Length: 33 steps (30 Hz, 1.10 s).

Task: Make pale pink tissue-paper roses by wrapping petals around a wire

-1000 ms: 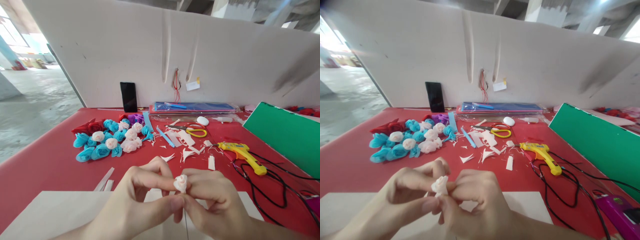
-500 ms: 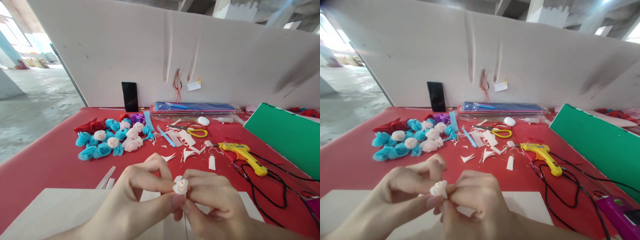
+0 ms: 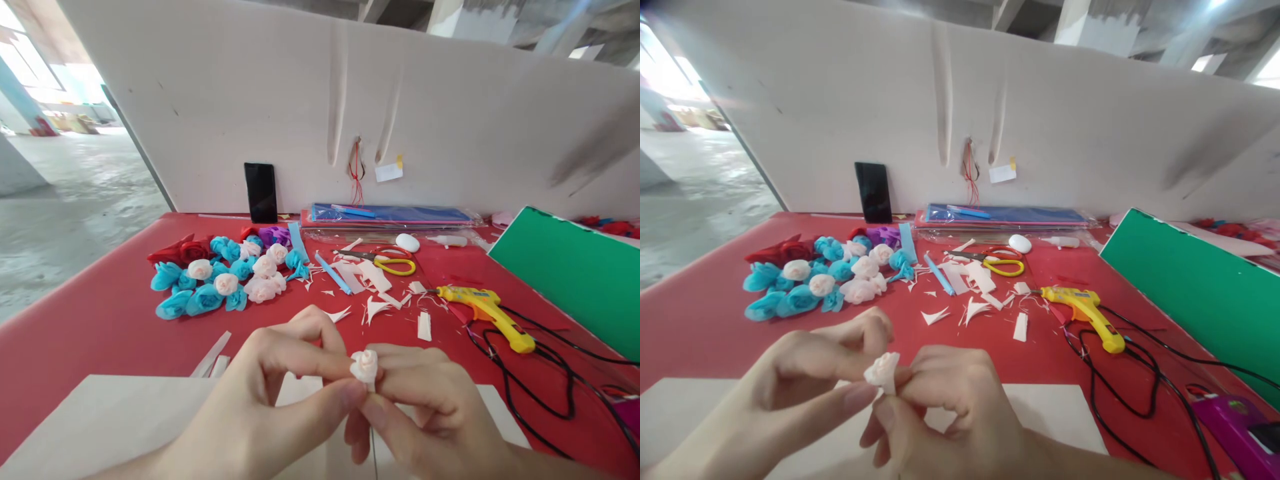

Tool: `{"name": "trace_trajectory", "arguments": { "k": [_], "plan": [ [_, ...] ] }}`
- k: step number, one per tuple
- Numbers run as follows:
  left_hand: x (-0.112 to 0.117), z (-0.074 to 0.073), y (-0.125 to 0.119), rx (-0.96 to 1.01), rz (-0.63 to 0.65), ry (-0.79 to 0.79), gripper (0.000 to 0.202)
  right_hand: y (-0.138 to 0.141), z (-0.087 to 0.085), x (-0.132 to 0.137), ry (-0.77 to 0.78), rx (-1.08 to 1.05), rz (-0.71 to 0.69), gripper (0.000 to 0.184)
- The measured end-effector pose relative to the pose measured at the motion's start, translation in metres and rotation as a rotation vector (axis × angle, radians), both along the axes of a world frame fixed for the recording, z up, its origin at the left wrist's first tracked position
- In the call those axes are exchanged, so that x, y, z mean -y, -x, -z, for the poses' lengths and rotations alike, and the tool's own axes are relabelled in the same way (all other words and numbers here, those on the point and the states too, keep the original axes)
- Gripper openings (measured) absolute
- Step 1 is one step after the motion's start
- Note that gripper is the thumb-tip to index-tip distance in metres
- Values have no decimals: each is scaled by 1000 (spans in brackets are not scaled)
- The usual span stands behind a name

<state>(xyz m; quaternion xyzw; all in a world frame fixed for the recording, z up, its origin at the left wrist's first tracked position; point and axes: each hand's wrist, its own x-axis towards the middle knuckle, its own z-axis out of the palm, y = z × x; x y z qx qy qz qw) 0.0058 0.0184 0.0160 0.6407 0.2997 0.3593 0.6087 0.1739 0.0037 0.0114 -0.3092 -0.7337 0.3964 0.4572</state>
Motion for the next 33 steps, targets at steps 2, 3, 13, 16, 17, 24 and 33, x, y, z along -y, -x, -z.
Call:
{"name": "trace_trajectory", "arguments": {
  "k": [2, 3, 13, 16, 17, 24, 33],
  "plan": [
    [1, -1, -1, -8, -13, 0, 23, 0, 0, 0, -19, 5, 20, 36],
    [1, -1, -1, -20, -16, -11, 25, 0, 1, 0, -30, 9, 27, 35],
    [2, 9, -2, 120, 1, 223, 31, -7, -2, 2, 355, -112, -121, 37],
    [0, 9, -7, 197, -9, 267, 24, -7, 3, 0, 540, -247, -285, 41],
    [0, 8, -9, 207, 1, 296, 25, -7, 5, -1, 584, -294, -343, 43],
    [5, 8, -13, 262, 51, 401, 34, -3, 20, -3, 654, -480, -585, 45],
    [6, 7, -16, 469, 38, 516, 7, 7, 26, -2, 569, -508, -661, 50]
  ]
}}
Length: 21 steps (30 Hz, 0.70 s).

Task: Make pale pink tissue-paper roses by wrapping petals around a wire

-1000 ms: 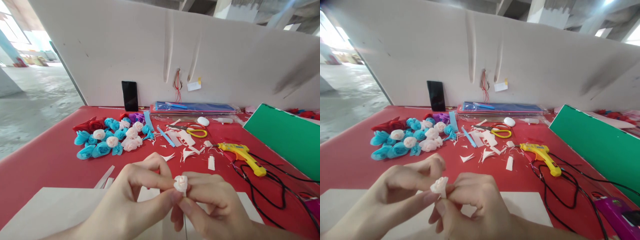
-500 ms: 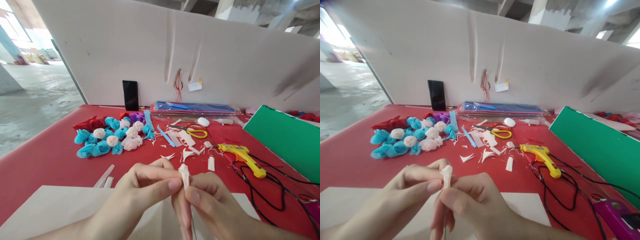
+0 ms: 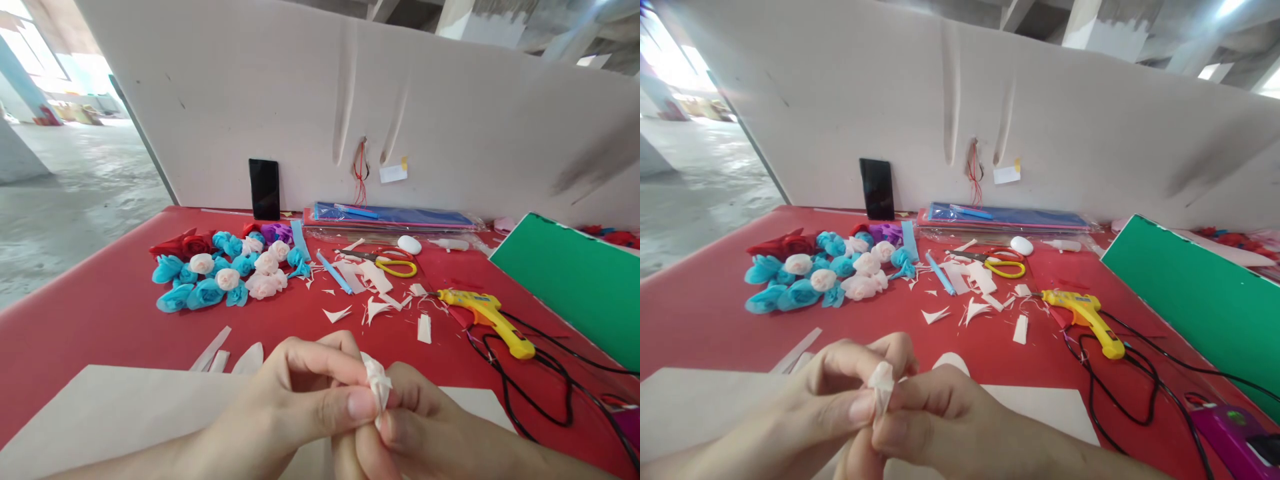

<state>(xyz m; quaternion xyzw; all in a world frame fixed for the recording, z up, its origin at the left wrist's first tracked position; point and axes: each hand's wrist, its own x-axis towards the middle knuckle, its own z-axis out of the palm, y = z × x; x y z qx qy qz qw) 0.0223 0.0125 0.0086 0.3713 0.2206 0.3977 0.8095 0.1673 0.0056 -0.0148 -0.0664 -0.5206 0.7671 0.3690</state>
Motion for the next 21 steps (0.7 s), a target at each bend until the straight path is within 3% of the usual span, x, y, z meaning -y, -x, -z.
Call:
{"name": "trace_trajectory", "arguments": {
  "k": [3, 6, 11, 16, 21],
  "plan": [
    [2, 5, -3, 24, 10, 53, 8, -3, -3, 1, -41, 75, 48, 50],
    [2, 11, -1, 2, 51, 3, 11, -8, -9, 0, -152, 188, 109, 46],
    [1, 13, 7, -167, -43, -167, 19, -16, -19, 0, -485, 423, 451, 38],
    [-4, 7, 6, -200, -162, -245, 15, -15, -19, 3, -881, 596, 791, 29],
    [-5, 8, 7, -337, -241, -391, 18, -11, -15, 1, -994, 618, 952, 28]
  ]
}}
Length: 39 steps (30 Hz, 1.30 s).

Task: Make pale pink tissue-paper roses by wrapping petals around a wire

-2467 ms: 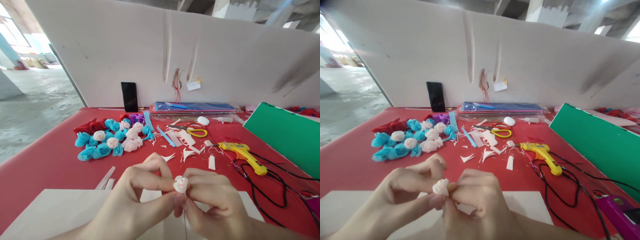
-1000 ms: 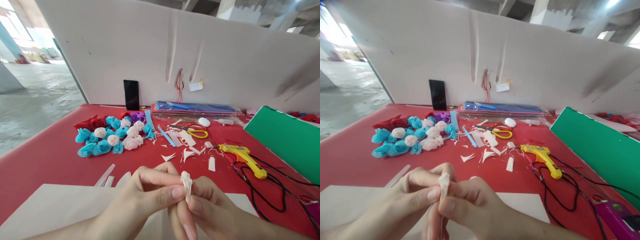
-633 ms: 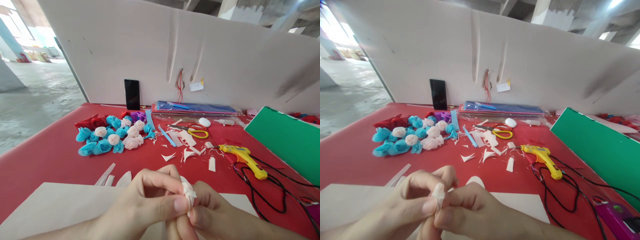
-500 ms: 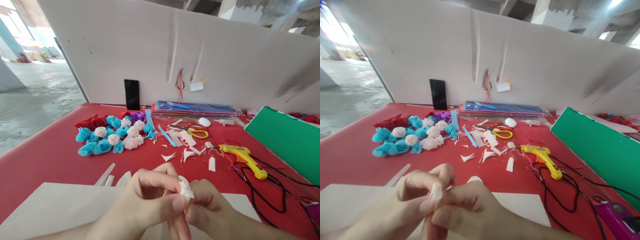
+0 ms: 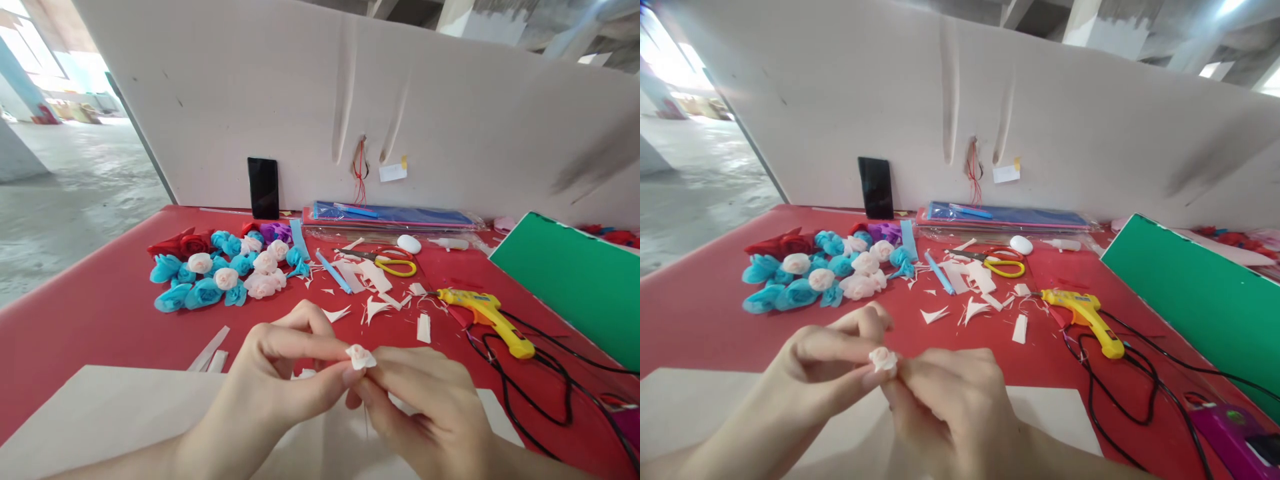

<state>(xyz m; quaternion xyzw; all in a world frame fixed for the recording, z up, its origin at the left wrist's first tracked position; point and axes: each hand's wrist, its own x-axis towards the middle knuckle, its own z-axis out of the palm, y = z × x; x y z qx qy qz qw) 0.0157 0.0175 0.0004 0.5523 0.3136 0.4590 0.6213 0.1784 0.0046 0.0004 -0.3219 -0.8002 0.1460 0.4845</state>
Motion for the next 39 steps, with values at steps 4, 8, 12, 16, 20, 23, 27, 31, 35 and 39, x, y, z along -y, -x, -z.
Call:
{"name": "trace_trajectory", "arguments": {
  "k": [4, 8, 12, 16, 20, 23, 27, 31, 35, 39],
  "plan": [
    [-1, -1, 1, -115, -92, -124, 22, -2, -3, 0, -51, -2, 39, 20],
    [-1, -4, -1, -176, -177, -187, 21, -3, -5, -1, -72, -13, 28, 19],
    [0, -6, 0, -206, -192, -194, 19, -3, -7, -1, 33, -36, -17, 25],
    [0, -5, 1, -140, -44, -11, 16, -4, -11, 0, 317, -60, -75, 33],
    [0, -4, 0, -56, 54, 122, 22, -7, -16, 1, 622, -144, -156, 41],
    [1, -3, -2, -16, 65, 169, 23, -7, -17, 1, 730, -222, -231, 38],
    [1, -2, -2, -3, 95, 164, 24, -6, -16, 0, 534, -156, -195, 34],
    [1, -5, -3, -50, 34, 61, 14, -9, -13, -3, 6, -30, -109, 23],
    [2, -7, -2, -55, -1, -70, 19, -15, -9, -6, -242, 90, -72, 22],
    [3, -5, 1, -66, 12, -164, 26, -18, -10, -9, -335, 107, -80, 23]
  ]
}}
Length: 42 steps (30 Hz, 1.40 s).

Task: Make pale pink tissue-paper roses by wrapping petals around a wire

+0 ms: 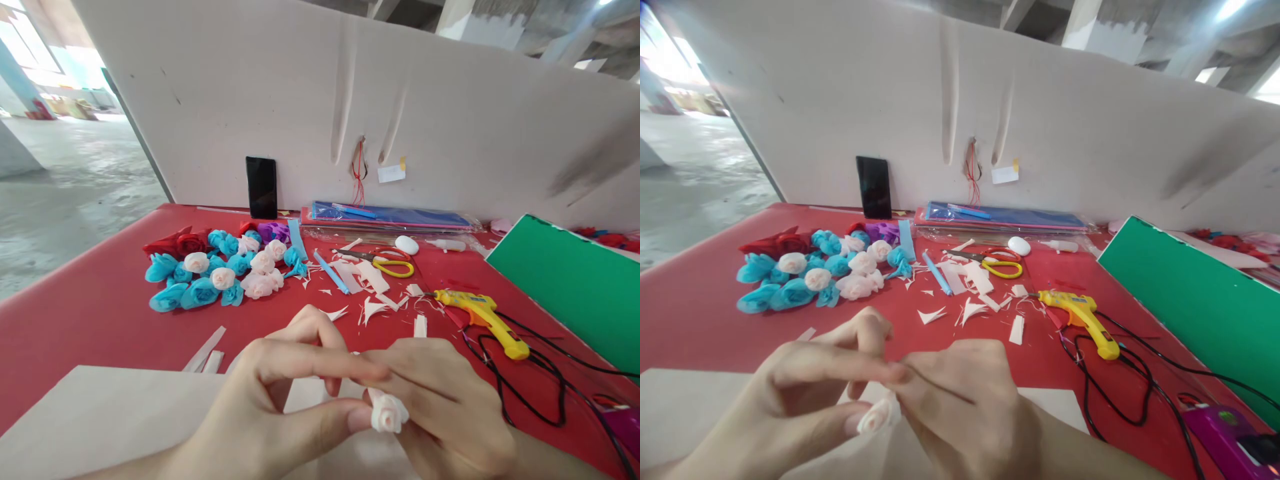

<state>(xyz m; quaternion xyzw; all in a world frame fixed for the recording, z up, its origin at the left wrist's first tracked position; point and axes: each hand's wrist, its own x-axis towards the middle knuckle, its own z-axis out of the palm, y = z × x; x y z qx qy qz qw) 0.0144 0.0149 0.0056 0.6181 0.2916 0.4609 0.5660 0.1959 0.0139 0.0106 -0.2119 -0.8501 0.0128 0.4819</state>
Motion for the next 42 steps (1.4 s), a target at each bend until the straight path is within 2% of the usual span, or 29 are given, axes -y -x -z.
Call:
{"name": "trace_trajectory", "arguments": {
  "k": [4, 10, 13, 16, 23, 27, 33, 35, 38, 40, 42],
  "plan": [
    [-2, 0, 1, -23, 37, -62, 32, 0, -1, -3, -8, -7, -73, 20],
    [-2, -2, 4, -126, 38, -189, 31, -1, 6, -4, -17, 74, -52, 20],
    [0, 0, 5, -139, 40, -233, 30, -1, 7, -3, -32, 47, -55, 19],
    [0, 2, 4, -129, 16, -254, 33, 1, 6, -4, -14, 26, -77, 17],
    [-1, 1, 6, -78, 66, -272, 33, 1, 3, -4, 39, -11, -147, 15],
    [0, 1, 3, -105, -8, -252, 38, 0, 4, -3, 21, 3, -99, 15],
    [-5, -6, 10, -174, -44, -257, 37, -2, 6, -1, 124, -7, -76, 26],
    [-9, -13, 15, -198, -98, -276, 30, -1, 6, 0, 181, -66, -84, 27],
    [-16, -21, 23, -321, -184, -388, 21, 2, 6, 0, 360, -186, -162, 25],
    [-21, -18, 29, -452, -190, -499, 18, 5, 8, 0, 552, -273, -212, 25],
    [-25, -6, 37, -610, -144, -589, 18, 8, 13, 0, 822, -372, -273, 27]
  ]
}}
